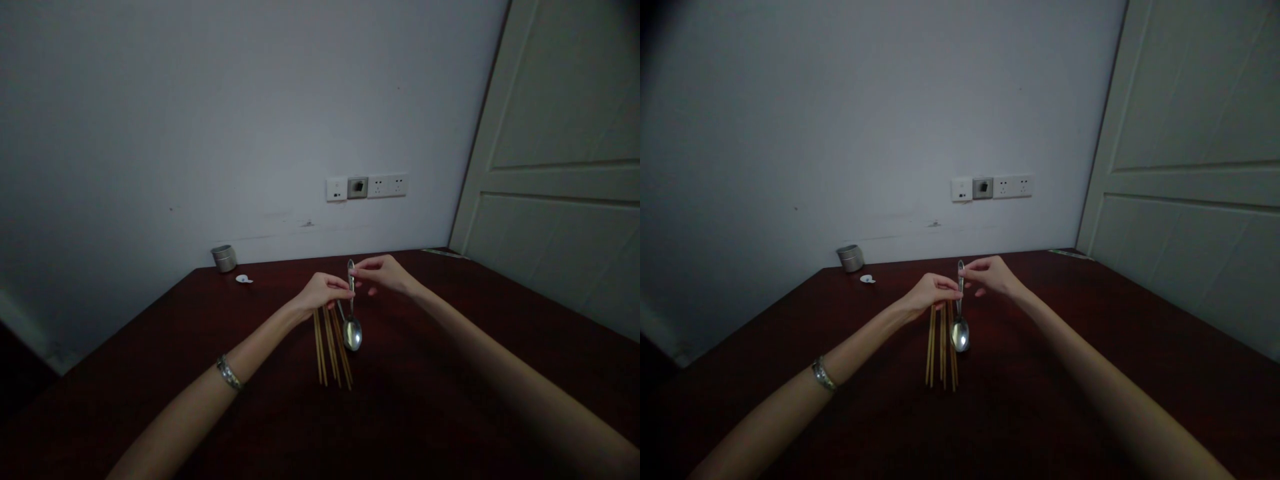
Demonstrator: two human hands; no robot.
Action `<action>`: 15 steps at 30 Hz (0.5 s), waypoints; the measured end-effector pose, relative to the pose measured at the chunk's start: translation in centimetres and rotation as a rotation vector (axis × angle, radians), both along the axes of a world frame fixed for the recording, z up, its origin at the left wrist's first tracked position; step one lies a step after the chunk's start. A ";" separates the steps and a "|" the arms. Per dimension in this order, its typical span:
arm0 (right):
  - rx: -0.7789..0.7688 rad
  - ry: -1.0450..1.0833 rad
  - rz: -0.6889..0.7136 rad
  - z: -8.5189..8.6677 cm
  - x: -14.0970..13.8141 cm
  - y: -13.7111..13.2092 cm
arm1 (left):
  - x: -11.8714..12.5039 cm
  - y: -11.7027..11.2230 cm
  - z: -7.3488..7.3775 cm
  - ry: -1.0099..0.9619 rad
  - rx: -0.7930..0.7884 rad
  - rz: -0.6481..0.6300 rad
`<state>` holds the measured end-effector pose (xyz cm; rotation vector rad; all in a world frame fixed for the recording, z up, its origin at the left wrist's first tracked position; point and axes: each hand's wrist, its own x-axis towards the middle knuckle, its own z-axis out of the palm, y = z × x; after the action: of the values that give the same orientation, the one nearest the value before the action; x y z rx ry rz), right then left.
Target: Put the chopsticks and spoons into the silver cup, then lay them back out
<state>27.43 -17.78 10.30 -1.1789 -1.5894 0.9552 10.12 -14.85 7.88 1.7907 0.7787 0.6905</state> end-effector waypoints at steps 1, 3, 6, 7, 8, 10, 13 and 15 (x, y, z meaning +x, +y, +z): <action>-0.022 0.027 -0.003 -0.2 -0.1 0.1 | 0.0 0.1 -0.2 -0.006 -0.007 0.005; -0.054 0.071 -0.016 -0.6 -0.1 0.6 | 0.1 0.5 -0.6 -0.015 -0.014 0.019; -0.104 0.132 -0.054 -1.3 0.1 1.8 | 0.2 1.7 -1.5 -0.038 -0.005 0.030; -0.131 0.158 -0.065 -1.7 0.3 2.4 | 0.1 2.2 -1.9 -0.050 -0.007 0.043; -0.165 0.185 -0.076 -2.1 0.6 3.0 | -0.1 2.9 -2.4 -0.064 -0.014 0.066; -0.246 0.236 -0.093 -3.1 1.4 4.4 | -0.8 4.4 -3.4 -0.096 -0.044 0.147; -0.359 0.271 -0.119 -4.8 2.4 6.2 | -2.5 6.8 -5.1 -0.116 -0.099 0.289; -0.418 0.267 -0.138 -5.9 2.9 7.2 | -3.9 8.3 -6.2 -0.114 -0.153 0.374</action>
<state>30.30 -10.56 4.36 -1.3552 -1.1120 1.3326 6.21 -6.57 1.67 1.4676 1.0718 0.9413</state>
